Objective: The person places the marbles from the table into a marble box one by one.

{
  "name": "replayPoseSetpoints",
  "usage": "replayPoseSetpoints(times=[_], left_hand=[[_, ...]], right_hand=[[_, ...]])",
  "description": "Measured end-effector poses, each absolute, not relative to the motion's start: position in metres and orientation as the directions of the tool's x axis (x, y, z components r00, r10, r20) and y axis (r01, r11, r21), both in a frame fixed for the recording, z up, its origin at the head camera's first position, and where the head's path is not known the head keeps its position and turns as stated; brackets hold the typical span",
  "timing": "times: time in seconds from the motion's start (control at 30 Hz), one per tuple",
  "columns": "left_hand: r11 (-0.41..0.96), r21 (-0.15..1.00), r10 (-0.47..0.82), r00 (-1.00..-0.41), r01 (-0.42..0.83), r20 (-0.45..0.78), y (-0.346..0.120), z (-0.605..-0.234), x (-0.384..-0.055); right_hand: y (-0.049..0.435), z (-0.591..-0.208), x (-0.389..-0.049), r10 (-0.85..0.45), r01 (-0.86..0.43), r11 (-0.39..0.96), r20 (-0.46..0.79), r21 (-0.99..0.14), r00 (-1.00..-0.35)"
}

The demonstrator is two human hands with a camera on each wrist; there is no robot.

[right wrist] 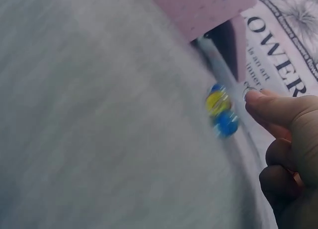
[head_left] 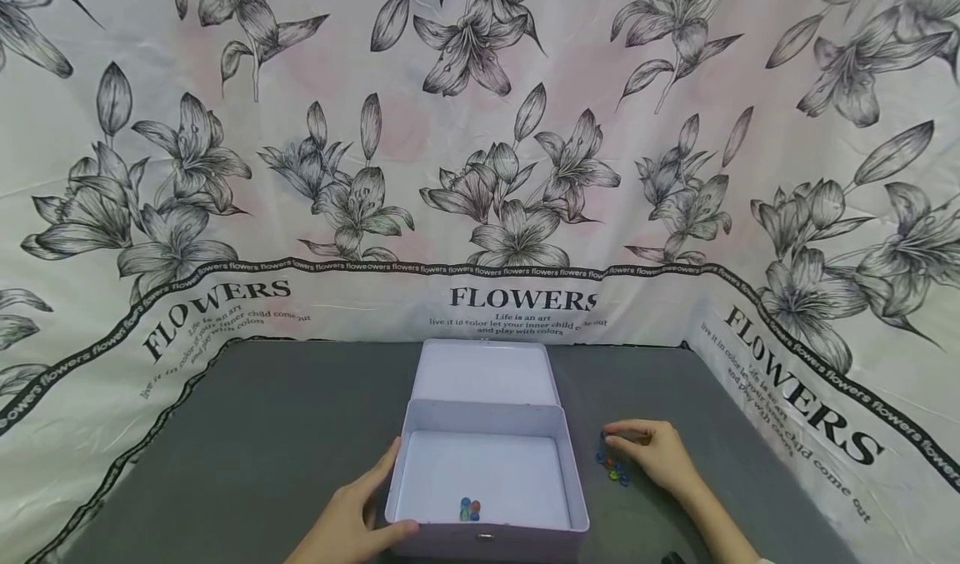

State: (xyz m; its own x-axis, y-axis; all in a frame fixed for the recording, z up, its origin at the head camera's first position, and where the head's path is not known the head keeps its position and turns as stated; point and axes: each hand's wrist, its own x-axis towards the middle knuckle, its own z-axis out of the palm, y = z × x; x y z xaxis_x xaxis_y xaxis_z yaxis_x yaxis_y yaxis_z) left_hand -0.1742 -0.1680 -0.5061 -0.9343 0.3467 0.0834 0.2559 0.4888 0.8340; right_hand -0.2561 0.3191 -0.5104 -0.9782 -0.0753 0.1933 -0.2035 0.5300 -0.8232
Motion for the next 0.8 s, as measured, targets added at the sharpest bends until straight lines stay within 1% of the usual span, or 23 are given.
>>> replayPoseSetpoints(times=[0.17, 0.4, 0.6, 0.8], left_hand=[[0.484, 0.838, 0.345, -0.935, 0.250, 0.080, -0.168, -0.505, -0.173], [0.483, 0.834, 0.345, -0.934, 0.265, 0.096, -0.168, -0.503, -0.173], [0.477, 0.846, 0.336, -0.939, 0.239, 0.076, -0.167, -0.502, -0.174], [0.472, 0.846, 0.345, -0.935, 0.249, 0.082, -0.168, -0.504, -0.174]], right_hand=[[0.313, -0.491, -0.263, -0.061, -0.192, 0.491, 0.186, -0.850, -0.981], [0.306, -0.454, -0.273, -0.060, -0.236, 0.499, 0.238, -0.834, -0.969], [0.306, -0.424, -0.281, -0.059, -0.265, 0.513, 0.275, -0.816, -0.960], [0.304, -0.411, -0.286, -0.060, -0.274, 0.522, 0.286, -0.808, -0.956]])
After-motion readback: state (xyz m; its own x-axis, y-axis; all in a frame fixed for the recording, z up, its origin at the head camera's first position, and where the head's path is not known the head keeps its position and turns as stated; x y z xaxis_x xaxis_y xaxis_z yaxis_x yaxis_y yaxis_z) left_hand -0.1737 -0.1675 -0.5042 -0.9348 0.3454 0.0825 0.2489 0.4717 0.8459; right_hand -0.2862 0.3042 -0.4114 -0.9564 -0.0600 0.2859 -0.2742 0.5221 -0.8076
